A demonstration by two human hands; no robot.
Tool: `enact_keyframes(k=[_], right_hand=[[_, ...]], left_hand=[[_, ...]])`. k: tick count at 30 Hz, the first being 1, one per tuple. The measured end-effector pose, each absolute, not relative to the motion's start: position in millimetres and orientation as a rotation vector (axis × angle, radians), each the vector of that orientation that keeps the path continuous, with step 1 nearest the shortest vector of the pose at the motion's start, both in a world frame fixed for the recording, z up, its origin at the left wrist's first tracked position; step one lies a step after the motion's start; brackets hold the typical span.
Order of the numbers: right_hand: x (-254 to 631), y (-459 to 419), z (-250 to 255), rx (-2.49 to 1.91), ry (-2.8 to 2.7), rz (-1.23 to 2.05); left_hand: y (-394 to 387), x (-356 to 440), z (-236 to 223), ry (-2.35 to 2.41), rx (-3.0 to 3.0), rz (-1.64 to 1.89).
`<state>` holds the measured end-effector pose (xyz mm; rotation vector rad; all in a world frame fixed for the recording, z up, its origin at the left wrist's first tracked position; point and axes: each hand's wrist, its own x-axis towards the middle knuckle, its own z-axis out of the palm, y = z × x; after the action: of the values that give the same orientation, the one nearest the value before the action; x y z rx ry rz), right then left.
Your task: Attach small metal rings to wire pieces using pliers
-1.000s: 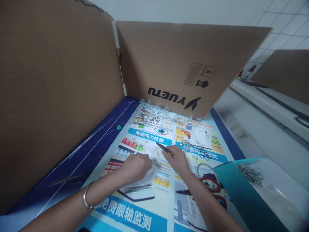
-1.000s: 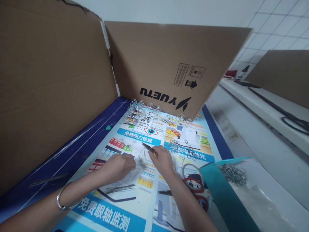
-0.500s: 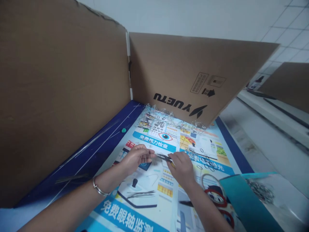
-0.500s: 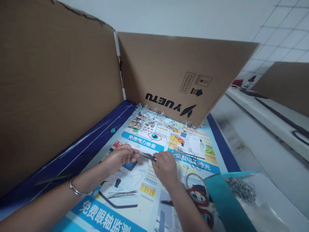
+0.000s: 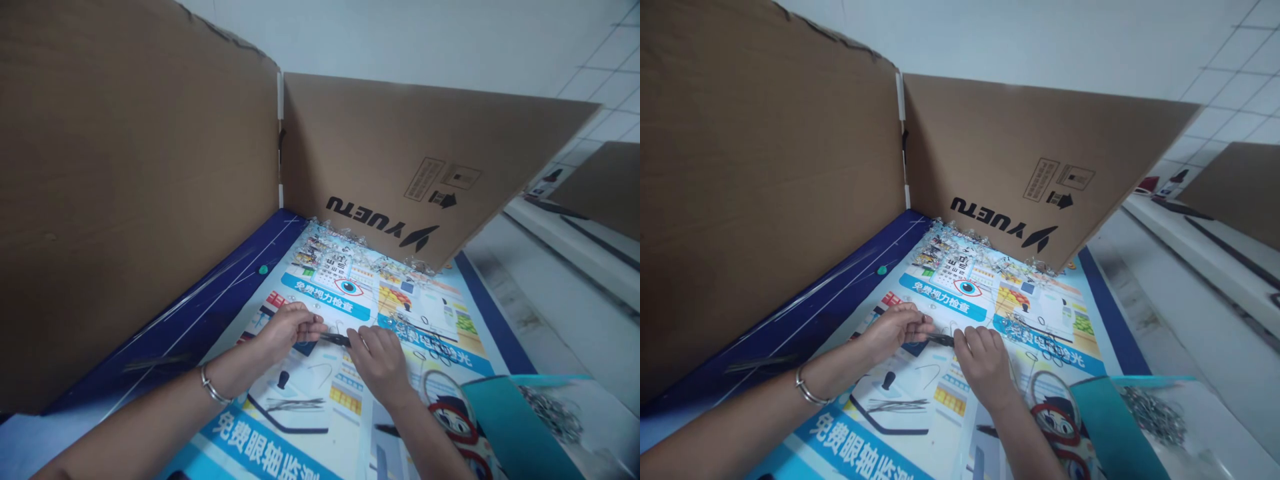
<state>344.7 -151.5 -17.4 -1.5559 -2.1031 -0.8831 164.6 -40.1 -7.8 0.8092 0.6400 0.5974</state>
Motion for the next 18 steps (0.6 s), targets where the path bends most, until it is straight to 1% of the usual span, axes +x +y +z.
enact_keyframes(k=[18], right_hand=[[343.0,-152.6,-14.3,-1.509,-2.122,-0.869]], left_hand=[[-43.5,164.9,-3.8,0.658,0.778,0.545]])
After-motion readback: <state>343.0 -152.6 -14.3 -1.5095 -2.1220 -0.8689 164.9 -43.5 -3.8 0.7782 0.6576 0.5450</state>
